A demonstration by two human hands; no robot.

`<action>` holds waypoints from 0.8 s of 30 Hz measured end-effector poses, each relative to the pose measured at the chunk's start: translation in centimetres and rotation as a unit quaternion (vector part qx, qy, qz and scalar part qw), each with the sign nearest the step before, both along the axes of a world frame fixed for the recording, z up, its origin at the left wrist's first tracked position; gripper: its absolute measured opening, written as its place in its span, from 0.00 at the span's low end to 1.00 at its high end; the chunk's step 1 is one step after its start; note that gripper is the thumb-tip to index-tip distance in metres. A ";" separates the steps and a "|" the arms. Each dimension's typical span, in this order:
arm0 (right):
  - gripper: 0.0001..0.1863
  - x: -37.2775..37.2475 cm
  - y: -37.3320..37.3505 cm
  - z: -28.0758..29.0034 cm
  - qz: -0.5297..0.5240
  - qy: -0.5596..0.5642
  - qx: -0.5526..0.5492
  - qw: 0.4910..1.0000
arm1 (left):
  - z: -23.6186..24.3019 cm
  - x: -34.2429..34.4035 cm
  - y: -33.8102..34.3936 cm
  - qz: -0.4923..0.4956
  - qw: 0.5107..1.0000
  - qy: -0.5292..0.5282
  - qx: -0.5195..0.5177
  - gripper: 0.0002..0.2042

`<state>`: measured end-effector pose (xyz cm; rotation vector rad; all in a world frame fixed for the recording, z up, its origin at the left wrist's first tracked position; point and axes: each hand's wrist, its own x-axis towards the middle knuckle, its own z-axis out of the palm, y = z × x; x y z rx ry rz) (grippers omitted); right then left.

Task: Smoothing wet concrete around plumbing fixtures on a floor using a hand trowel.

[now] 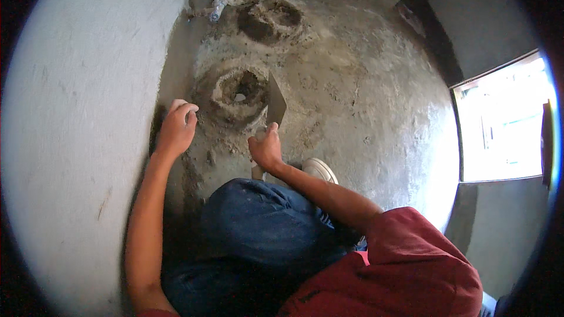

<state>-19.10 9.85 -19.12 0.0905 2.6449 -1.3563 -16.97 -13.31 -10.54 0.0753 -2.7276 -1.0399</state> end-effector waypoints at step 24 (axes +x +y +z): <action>0.17 -1.8 10.1 1.4 0.005 -0.243 -0.240 0.940 | -2.3 0.1 -0.9 0.002 0.999 -0.031 -0.024 0.08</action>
